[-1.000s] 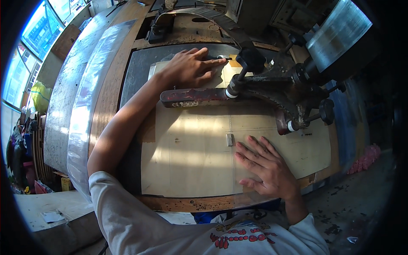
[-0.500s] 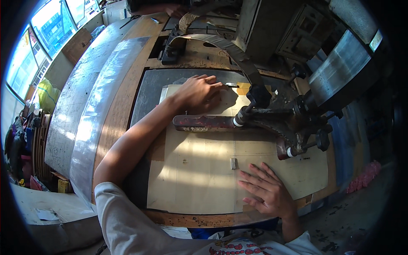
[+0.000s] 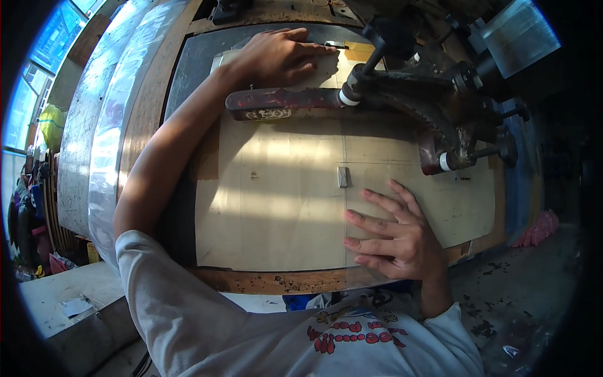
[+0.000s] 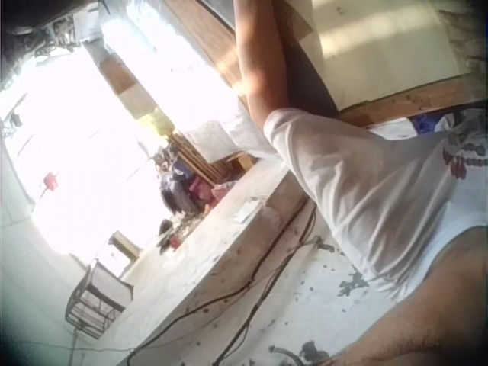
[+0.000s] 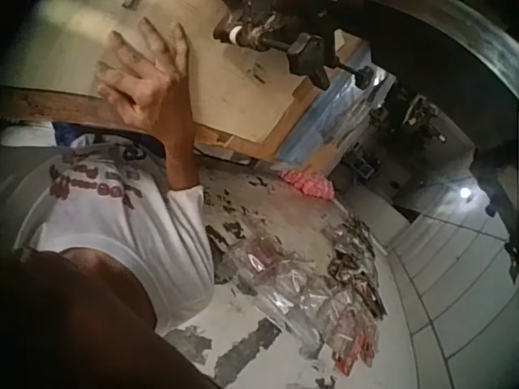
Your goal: The person positions plastic film sheets onto a template on the worktable, presses them under a heat sealing machine, and removes and gathers the finished plastic sleeves.
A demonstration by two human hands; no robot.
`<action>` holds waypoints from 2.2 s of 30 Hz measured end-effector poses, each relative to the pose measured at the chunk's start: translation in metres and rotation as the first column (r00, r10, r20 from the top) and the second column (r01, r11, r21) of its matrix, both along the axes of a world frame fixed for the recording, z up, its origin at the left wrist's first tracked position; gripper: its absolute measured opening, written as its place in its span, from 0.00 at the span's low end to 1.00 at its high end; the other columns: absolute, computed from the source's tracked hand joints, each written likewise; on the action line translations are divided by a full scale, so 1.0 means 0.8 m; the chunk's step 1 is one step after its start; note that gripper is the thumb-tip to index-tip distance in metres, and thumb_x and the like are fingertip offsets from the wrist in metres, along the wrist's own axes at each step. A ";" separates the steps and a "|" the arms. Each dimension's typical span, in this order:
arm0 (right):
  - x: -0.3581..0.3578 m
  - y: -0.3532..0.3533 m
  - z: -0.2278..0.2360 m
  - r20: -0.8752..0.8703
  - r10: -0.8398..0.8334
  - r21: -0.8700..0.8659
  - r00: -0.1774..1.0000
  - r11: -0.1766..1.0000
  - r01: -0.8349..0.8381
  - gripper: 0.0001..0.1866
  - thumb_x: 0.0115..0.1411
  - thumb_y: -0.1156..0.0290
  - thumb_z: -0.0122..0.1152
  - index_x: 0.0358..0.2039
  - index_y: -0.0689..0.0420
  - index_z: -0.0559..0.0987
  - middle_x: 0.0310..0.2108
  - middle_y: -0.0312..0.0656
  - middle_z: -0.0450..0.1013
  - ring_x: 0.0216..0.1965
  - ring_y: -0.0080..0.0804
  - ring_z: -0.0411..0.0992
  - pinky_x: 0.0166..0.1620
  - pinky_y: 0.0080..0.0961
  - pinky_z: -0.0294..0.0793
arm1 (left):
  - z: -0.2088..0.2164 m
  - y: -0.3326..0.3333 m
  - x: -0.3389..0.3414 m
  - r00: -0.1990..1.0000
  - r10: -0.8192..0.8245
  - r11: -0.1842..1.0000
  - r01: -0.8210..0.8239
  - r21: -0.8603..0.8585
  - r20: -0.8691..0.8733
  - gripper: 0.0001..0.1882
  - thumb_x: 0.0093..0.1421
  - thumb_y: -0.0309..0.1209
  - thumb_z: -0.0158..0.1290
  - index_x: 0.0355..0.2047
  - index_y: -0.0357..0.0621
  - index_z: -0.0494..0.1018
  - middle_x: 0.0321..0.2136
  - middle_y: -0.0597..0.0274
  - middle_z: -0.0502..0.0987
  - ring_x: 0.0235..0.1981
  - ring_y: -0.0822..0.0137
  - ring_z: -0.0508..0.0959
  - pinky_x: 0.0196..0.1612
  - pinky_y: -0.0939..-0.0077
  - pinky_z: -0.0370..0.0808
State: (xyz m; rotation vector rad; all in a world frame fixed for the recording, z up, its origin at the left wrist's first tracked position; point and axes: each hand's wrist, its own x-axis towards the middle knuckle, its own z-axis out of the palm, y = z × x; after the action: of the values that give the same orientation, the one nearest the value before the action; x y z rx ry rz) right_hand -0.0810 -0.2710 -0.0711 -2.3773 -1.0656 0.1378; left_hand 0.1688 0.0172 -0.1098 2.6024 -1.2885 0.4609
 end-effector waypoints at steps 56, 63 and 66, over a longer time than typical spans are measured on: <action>-0.038 -0.188 -0.469 -0.263 -0.674 -0.251 0.690 0.739 0.625 0.31 0.62 0.55 0.61 0.60 0.58 0.70 0.61 0.54 0.66 0.64 0.50 0.63 0.65 0.40 0.61 | -0.374 -0.151 -0.505 -0.171 -0.815 0.430 -0.819 -0.380 -0.554 0.21 0.67 0.31 0.42 0.58 0.37 0.64 0.48 0.47 0.75 0.51 0.55 0.75 0.57 0.62 0.71; -0.041 -0.197 -0.465 -0.260 -0.688 -0.268 0.678 0.726 0.634 0.31 0.62 0.54 0.61 0.60 0.58 0.70 0.61 0.54 0.66 0.64 0.50 0.63 0.65 0.40 0.61 | -0.375 -0.164 -0.504 -0.151 -0.779 0.434 -0.830 -0.349 -0.609 0.12 0.63 0.30 0.49 0.44 0.37 0.74 0.51 0.55 0.76 0.51 0.61 0.76 0.58 0.67 0.72; -0.045 -0.198 -0.464 -0.254 -0.689 -0.269 0.678 0.724 0.635 0.31 0.62 0.54 0.61 0.60 0.58 0.70 0.61 0.54 0.66 0.64 0.50 0.63 0.65 0.40 0.61 | -0.381 -0.165 -0.512 -0.002 -0.580 0.634 -0.629 -0.450 -0.815 0.15 0.65 0.31 0.47 0.50 0.37 0.69 0.51 0.50 0.75 0.51 0.56 0.76 0.58 0.63 0.73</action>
State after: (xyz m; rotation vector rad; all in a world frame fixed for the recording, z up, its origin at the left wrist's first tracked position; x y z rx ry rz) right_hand -0.1167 -0.4291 -0.4421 -2.5986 0.0226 0.3598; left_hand -0.2410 -0.1149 -0.4148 1.2566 -0.1942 -0.7617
